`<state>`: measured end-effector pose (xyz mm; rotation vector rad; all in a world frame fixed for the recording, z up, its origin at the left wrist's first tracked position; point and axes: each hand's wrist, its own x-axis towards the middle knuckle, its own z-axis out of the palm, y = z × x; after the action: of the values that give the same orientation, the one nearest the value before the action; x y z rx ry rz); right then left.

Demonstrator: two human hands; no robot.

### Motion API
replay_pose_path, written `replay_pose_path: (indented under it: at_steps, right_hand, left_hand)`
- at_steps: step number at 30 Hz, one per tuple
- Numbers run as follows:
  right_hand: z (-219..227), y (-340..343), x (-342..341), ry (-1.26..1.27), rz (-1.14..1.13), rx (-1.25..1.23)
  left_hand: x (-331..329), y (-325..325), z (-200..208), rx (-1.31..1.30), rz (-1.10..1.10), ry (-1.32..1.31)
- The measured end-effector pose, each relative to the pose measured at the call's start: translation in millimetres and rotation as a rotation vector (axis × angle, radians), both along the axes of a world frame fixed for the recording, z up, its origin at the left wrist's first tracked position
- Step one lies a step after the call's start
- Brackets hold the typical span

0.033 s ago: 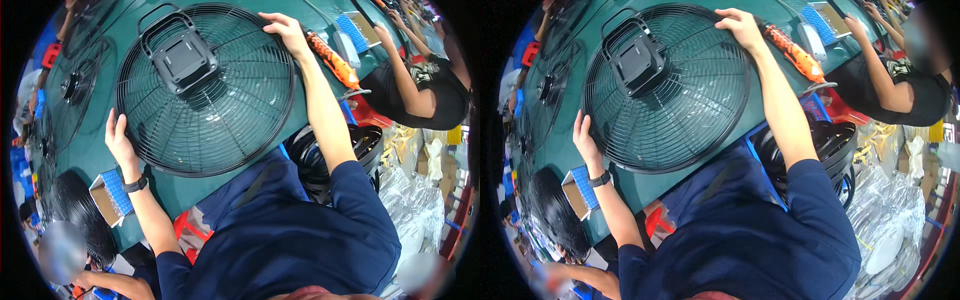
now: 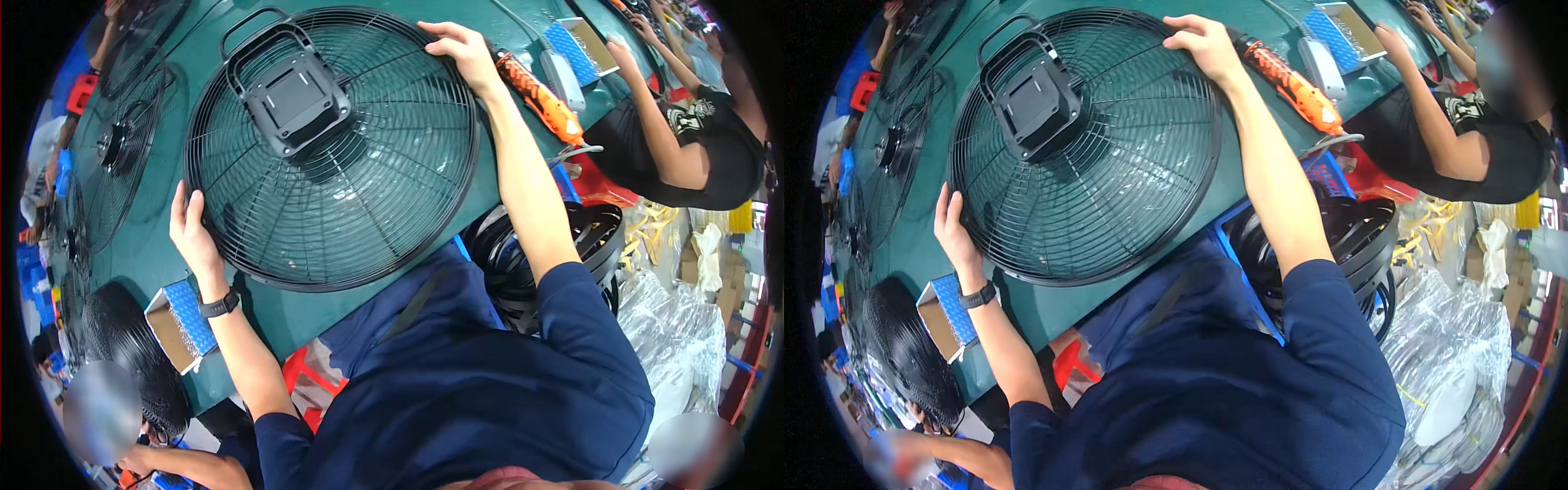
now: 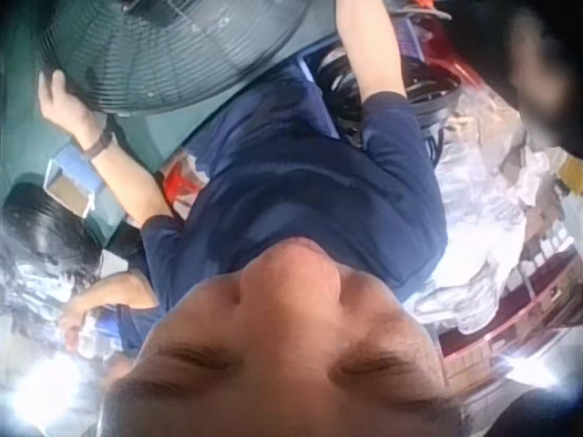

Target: Assembling the outer grill and frame of industrial fans using an electric screwdriver and screws.

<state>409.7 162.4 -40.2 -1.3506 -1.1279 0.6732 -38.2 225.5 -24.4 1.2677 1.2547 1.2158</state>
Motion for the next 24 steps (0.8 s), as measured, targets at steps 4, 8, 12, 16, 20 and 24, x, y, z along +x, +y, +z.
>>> replay_pose_path:
  at_steps: [4,8,12,16,20,24]
  right_hand:
    - [-2,0,3,-0.013,0.028,-0.009]
    - [-2,-1,3,-0.193,-0.047,0.060]
    - [2,1,-2,-0.099,-0.033,-0.035]
    - [-1,3,-13,-0.025,0.064,-0.037]
    - [-1,3,-16,-0.066,0.052,-0.038]
    - [2,2,-14,-0.105,0.104,-0.057]
  left_hand:
    - [2,1,2,-0.024,0.021,0.012]
    - [1,1,1,0.054,0.047,0.171]
    - [-5,-3,1,0.039,0.038,0.153]
    - [-13,-10,4,0.074,0.146,0.292]
    - [-18,-15,14,-0.023,0.119,0.243]
    - [-21,-36,20,0.008,0.135,0.262]
